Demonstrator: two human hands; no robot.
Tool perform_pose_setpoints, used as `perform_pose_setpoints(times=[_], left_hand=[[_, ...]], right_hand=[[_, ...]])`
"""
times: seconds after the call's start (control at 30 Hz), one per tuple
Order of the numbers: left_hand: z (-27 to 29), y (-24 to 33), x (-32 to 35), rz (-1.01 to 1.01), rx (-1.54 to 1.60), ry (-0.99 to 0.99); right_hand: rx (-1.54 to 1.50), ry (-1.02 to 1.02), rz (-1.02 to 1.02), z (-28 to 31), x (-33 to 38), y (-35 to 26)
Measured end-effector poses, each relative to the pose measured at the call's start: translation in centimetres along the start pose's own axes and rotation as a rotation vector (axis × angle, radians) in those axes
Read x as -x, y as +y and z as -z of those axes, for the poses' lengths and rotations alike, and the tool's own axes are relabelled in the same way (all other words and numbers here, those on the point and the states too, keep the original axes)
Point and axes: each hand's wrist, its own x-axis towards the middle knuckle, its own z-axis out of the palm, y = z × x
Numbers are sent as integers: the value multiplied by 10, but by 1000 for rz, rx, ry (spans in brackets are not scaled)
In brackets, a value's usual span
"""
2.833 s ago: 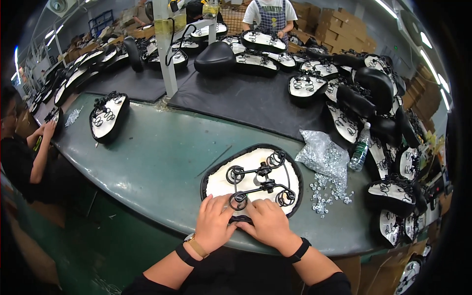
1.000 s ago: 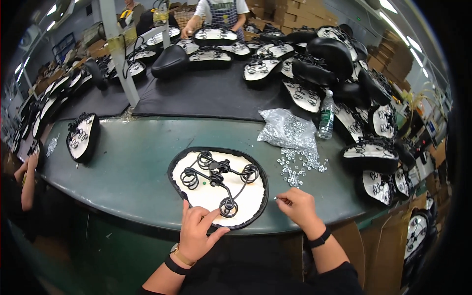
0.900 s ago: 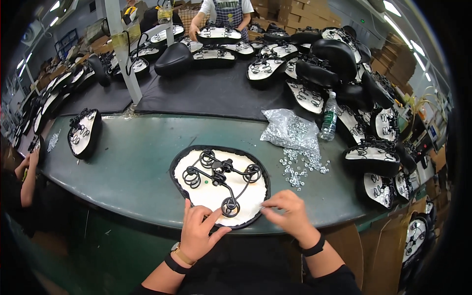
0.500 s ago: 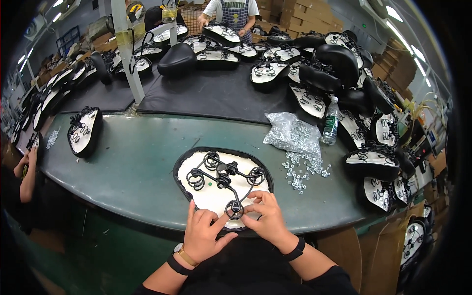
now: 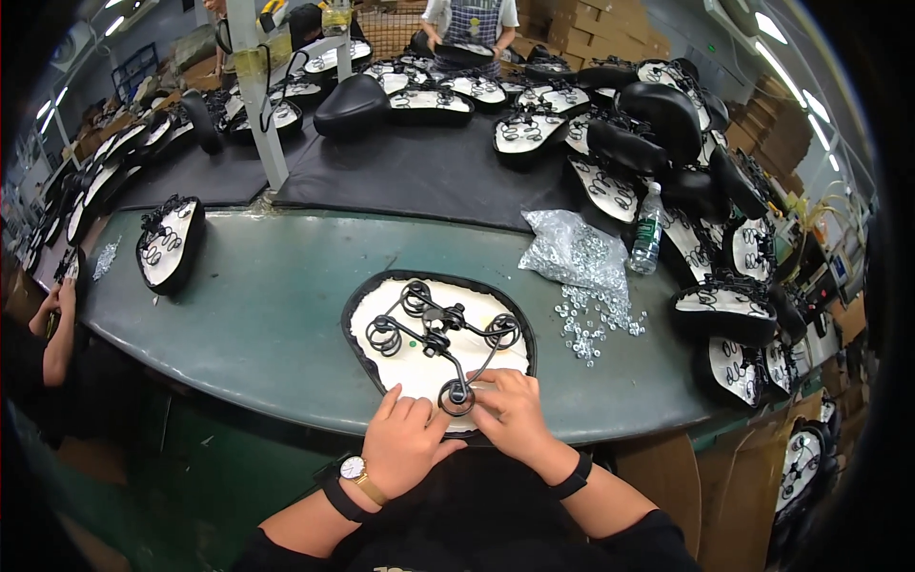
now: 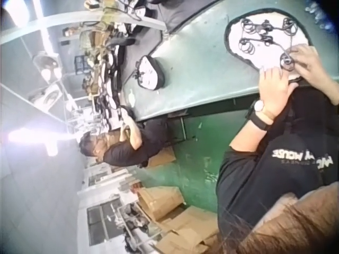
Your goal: The person picks up a nut from the table, places it onto a bolt on the bicycle seat frame, and repeats this for the other bolts before placing the finished seat into a cardboard box.
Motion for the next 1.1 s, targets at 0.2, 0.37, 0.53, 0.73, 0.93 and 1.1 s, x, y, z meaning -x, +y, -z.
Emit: perform_pose_setpoints(times=[0.2,0.37,0.53,0.73,0.93,1.1], left_hand=[[5,-7,-6,-80,-2,41],[18,-37,-13,-76,-166,20],[14,-44,-15,28,-231,56],[0,-30,-9,84,-216,69],[2,-26,-15,109,-215,53],[-2,-6,-17,196,-208,24]], right_hand=[[-42,-80,225,22,7,22],[226,-189,372,21,-23,4],[233,-163,438,-8,-49,0],[184,-100,469,-17,-58,10],[231,-65,439,-18,-59,2],[191,-45,459,-21,-60,7]])
